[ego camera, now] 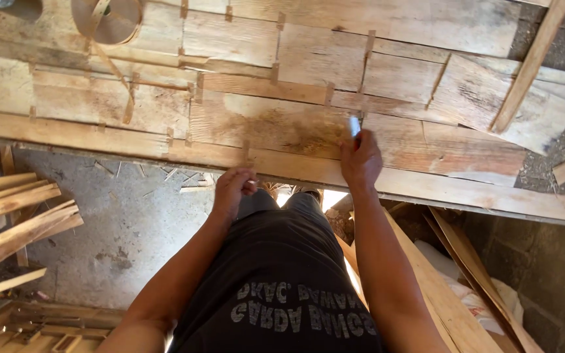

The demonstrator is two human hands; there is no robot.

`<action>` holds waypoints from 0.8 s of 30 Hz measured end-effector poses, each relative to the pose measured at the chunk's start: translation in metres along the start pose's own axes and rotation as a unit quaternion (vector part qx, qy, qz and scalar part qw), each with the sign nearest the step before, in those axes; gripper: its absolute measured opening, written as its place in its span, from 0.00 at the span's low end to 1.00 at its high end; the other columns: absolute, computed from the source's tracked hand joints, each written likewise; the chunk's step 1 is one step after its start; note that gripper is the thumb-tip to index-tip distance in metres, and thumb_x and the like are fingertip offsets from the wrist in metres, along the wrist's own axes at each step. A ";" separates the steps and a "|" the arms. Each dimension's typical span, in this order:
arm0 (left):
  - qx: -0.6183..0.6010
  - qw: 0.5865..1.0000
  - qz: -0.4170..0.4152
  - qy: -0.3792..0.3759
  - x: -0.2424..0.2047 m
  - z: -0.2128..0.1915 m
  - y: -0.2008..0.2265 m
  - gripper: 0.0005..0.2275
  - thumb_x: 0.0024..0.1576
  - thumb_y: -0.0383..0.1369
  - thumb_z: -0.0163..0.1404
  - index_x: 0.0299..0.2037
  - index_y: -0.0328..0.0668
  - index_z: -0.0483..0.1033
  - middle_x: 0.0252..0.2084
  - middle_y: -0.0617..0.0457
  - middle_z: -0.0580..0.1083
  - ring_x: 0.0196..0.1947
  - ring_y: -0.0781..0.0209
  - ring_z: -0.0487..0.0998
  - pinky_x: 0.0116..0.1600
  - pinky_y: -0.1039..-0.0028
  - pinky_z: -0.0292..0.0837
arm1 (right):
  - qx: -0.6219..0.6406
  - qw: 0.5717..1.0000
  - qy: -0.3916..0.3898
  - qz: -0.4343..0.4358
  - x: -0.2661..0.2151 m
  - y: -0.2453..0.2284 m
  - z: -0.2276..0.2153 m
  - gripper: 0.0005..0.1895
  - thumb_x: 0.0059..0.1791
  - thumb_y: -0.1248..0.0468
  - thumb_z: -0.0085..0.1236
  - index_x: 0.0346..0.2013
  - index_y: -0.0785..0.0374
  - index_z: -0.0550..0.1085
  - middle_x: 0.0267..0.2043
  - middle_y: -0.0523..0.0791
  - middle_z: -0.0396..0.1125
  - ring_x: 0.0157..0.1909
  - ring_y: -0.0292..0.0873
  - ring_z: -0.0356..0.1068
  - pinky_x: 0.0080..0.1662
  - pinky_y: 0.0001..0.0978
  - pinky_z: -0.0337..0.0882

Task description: Applying thin wood strips and veneer to a wooden surface using glue and a utility knife.

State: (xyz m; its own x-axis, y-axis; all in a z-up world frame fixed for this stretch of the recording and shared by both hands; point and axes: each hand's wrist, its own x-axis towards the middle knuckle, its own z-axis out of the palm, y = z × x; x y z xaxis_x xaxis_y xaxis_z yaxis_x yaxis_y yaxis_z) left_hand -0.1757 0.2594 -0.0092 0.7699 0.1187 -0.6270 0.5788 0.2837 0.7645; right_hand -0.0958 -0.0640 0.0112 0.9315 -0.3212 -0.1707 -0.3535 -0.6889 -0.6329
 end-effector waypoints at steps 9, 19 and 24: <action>0.023 0.996 0.065 -0.064 0.018 0.026 -0.034 0.05 0.58 0.27 0.58 0.39 0.35 0.76 0.30 0.53 0.77 0.24 0.70 0.76 0.30 0.79 0.74 | 0.209 0.907 -0.346 -0.117 -0.055 -0.097 0.041 0.13 0.50 0.61 0.62 0.46 0.65 0.80 0.36 0.45 0.75 0.36 0.35 0.72 0.40 0.30 0.73; -0.010 0.993 0.095 -0.075 -0.002 -0.016 -0.020 0.04 0.59 0.28 0.57 0.39 0.36 0.76 0.29 0.58 0.76 0.24 0.74 0.74 0.28 0.82 0.70 | 0.085 0.876 -0.460 -0.120 -0.066 -0.136 0.068 0.11 0.51 0.60 0.61 0.41 0.66 0.79 0.30 0.46 0.74 0.31 0.36 0.68 0.36 0.32 0.70; 0.047 0.993 0.094 -0.054 -0.007 -0.039 -0.009 0.05 0.60 0.28 0.57 0.37 0.34 0.76 0.27 0.56 0.76 0.24 0.73 0.75 0.29 0.80 0.72 | 0.018 0.885 -0.444 -0.135 -0.081 -0.171 0.077 0.13 0.49 0.57 0.63 0.39 0.65 0.79 0.27 0.45 0.73 0.28 0.37 0.67 0.33 0.32 0.69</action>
State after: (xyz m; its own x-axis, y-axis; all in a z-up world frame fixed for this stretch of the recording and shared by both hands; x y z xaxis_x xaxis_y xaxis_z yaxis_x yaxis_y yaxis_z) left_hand -0.1973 0.2931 -0.0177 0.8876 0.0572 -0.4570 0.4418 0.1747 0.8800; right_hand -0.1044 0.1297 0.0750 0.6868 0.5012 -0.5264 -0.1195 -0.6364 -0.7620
